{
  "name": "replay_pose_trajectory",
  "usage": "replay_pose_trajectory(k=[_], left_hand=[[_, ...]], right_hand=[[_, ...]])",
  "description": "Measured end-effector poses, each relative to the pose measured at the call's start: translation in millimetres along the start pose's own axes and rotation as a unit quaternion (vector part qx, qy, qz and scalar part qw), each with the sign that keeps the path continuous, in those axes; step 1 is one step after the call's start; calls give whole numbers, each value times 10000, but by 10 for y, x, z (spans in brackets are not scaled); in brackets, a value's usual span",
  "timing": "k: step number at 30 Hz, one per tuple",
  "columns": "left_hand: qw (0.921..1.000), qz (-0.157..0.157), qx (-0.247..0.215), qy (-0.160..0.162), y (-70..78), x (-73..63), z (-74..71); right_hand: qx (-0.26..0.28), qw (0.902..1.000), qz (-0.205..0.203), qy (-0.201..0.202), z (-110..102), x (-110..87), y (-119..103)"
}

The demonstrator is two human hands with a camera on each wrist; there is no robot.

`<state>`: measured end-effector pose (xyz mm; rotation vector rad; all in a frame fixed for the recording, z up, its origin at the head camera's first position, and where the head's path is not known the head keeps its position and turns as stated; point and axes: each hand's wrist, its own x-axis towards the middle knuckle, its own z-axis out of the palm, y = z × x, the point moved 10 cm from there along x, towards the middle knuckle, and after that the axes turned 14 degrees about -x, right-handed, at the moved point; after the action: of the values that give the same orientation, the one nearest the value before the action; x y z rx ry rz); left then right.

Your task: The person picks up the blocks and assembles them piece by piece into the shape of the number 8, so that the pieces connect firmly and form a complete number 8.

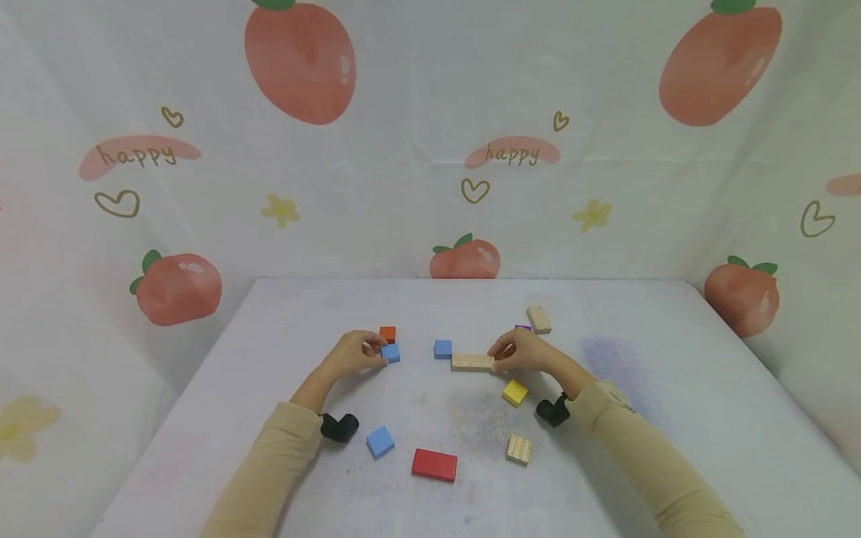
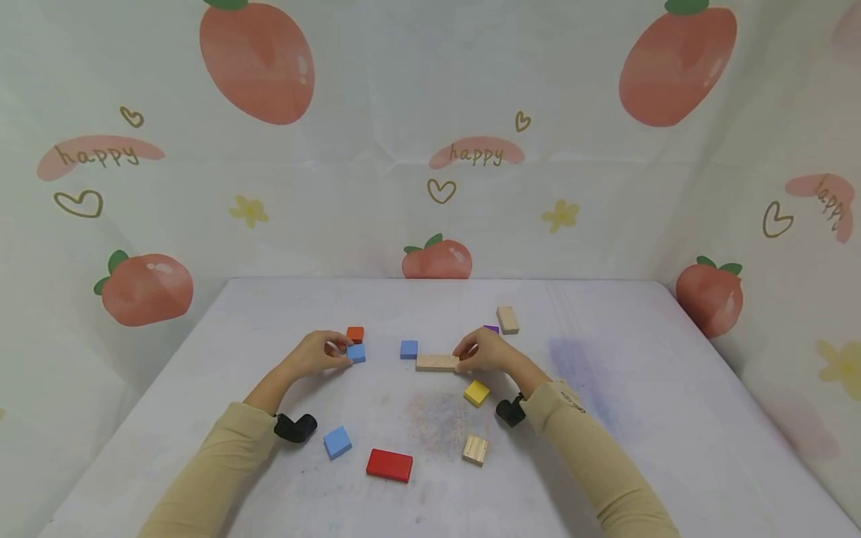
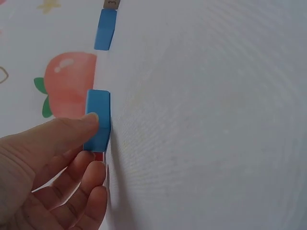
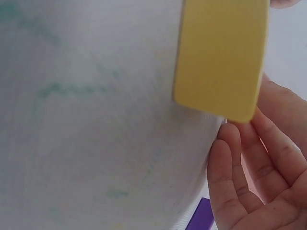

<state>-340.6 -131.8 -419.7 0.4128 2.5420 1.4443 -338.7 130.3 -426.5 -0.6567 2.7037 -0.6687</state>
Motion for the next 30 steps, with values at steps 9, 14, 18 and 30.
replay_pose_trajectory(k=[9,14,18,30], left_hand=[[10000,5,44,59,-26,14,-5],[10000,-41,-18,58,-22,9,-2],[10000,-75,-30,47,-26,11,9],[9998,142,-81,-123,82,19,71]], right_hand=[[30,10000,-78,7,-6,-8,-12],[57,10000,-26,-19,5,-6,-4],[57,9999,79,-49,10,-8,-2],[31,10000,69,-22,4,-12,-7]])
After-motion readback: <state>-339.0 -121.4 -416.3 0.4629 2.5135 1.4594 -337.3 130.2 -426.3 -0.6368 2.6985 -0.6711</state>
